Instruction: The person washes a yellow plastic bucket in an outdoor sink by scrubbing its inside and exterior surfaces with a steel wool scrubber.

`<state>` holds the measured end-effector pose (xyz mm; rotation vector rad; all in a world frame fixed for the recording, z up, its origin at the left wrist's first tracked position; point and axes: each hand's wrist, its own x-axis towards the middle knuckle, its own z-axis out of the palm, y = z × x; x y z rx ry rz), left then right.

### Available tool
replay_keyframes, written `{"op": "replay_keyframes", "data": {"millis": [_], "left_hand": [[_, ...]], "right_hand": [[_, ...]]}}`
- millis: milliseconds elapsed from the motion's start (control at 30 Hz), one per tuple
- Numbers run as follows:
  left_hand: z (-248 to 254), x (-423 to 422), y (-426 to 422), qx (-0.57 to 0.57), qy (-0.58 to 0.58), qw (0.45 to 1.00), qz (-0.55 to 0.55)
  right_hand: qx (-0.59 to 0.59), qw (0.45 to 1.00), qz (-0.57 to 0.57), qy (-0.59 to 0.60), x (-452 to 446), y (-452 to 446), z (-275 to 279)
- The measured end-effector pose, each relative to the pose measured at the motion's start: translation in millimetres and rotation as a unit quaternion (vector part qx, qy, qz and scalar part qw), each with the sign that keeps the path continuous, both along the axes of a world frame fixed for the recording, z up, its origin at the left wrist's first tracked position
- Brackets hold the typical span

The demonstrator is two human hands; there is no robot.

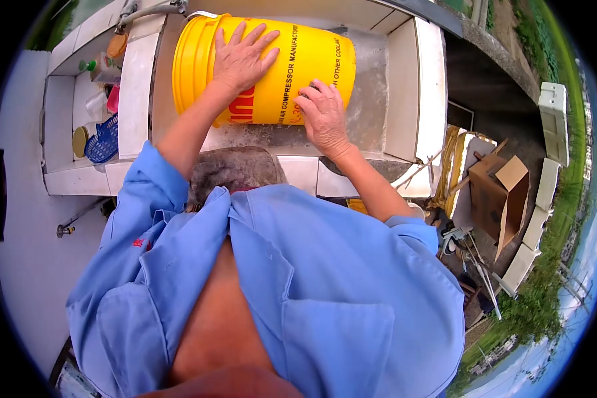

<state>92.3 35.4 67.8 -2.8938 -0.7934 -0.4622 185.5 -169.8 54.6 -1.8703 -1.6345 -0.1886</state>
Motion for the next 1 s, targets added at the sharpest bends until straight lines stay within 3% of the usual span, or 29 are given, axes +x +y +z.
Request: {"op": "replay_keyframes", "data": {"millis": [67,167,233,300,367,400,467,533,633,667,733,800,900,1000], "left_hand": [[4,-6,-5,0.004,0.0,1.0,-0.01],[10,-18,-17,-0.004,0.001,1.0,-0.016],[10,-25,-22,-0.022,0.006,1.0,-0.017],[9,-27,-25,-0.037,-0.013,0.999,-0.022],[9,-32,-32,-0.045,-0.018,0.999,-0.015],[8,-34,-36,-0.051,-0.024,0.998,-0.011],[5,-37,-43,-0.057,-0.037,0.998,-0.006],[4,-39,-37,-0.057,-0.045,0.997,-0.003],[6,-29,-35,-0.043,-0.072,0.996,0.004],[6,-24,-31,-0.043,-0.076,0.996,0.004],[4,-16,-22,-0.023,-0.07,0.997,0.016],[8,-8,-16,-0.017,-0.063,0.998,0.016],[6,-5,-10,-0.002,-0.042,0.999,0.033],[5,-2,-10,0.009,-0.034,0.999,0.031]], "right_hand": [[-0.03,0.998,0.042,-0.025,0,-4,-4],[0.001,1.0,-0.028,0.007,41,14,8],[-0.005,0.98,-0.031,0.196,91,44,3],[-0.057,0.979,0.025,0.194,144,77,-17],[-0.198,0.93,0.028,0.307,180,108,-46],[-0.198,0.93,0.028,0.308,191,122,-61],[-0.391,0.801,-0.018,0.453,201,140,-85],[-0.399,0.804,-0.003,0.441,193,147,-78],[-0.246,0.892,0.008,0.379,171,112,-35],[-0.246,0.894,0.008,0.375,159,95,-27],[-0.062,0.973,-0.016,0.223,129,52,-25],[0.024,0.988,-0.075,0.135,86,23,-18],[0.043,0.994,-0.059,0.081,38,12,8],[0.014,0.995,0.044,0.089,12,9,22]]}}
